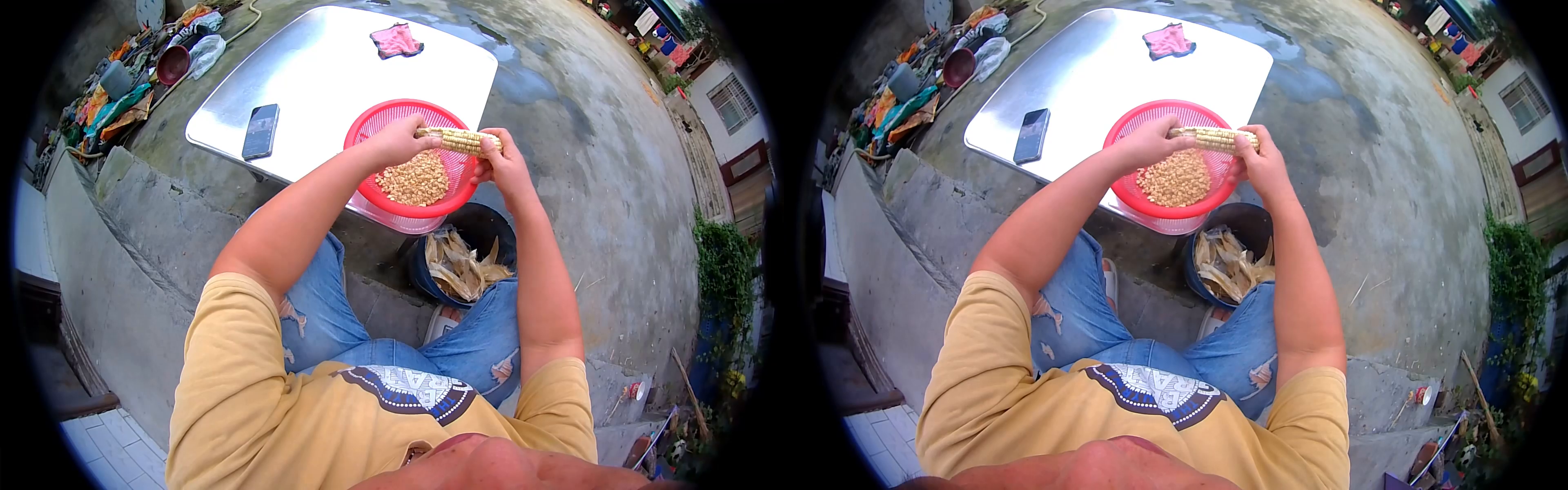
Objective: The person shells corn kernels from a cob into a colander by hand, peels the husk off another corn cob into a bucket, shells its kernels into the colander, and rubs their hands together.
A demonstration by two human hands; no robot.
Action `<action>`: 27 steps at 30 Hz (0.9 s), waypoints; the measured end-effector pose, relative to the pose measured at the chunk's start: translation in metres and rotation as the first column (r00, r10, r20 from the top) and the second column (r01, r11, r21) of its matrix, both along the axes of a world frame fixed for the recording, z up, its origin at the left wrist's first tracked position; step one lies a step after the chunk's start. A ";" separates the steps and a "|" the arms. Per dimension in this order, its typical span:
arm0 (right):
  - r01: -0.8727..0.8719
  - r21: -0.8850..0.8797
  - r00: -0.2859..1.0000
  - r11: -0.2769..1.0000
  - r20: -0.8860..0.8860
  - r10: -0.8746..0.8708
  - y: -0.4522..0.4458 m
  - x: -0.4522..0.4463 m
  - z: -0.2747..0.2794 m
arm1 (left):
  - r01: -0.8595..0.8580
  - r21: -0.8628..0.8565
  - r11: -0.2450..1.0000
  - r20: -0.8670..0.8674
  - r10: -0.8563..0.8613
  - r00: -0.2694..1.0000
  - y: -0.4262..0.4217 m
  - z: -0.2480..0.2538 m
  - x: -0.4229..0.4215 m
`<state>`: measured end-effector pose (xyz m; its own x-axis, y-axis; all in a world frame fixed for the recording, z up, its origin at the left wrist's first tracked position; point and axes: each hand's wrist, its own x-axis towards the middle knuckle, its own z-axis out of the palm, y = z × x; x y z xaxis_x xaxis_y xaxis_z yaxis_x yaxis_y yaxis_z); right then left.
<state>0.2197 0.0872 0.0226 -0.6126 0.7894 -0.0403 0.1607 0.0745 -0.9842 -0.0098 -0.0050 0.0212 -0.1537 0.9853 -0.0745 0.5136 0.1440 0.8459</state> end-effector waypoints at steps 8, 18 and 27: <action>0.014 -0.038 1.000 0.999 0.002 -0.014 0.000 0.001 0.002 | 0.071 0.048 0.996 -0.020 -0.070 0.997 0.002 -0.009 -0.004; 0.018 -0.048 1.000 0.999 0.024 -0.017 -0.002 0.000 0.002 | 0.023 0.148 0.989 -0.145 -0.001 0.989 0.007 -0.015 -0.001; 0.019 -0.047 1.000 0.999 0.021 -0.018 -0.002 0.001 0.004 | 0.052 0.114 0.992 -0.182 -0.031 0.983 0.008 -0.015 -0.002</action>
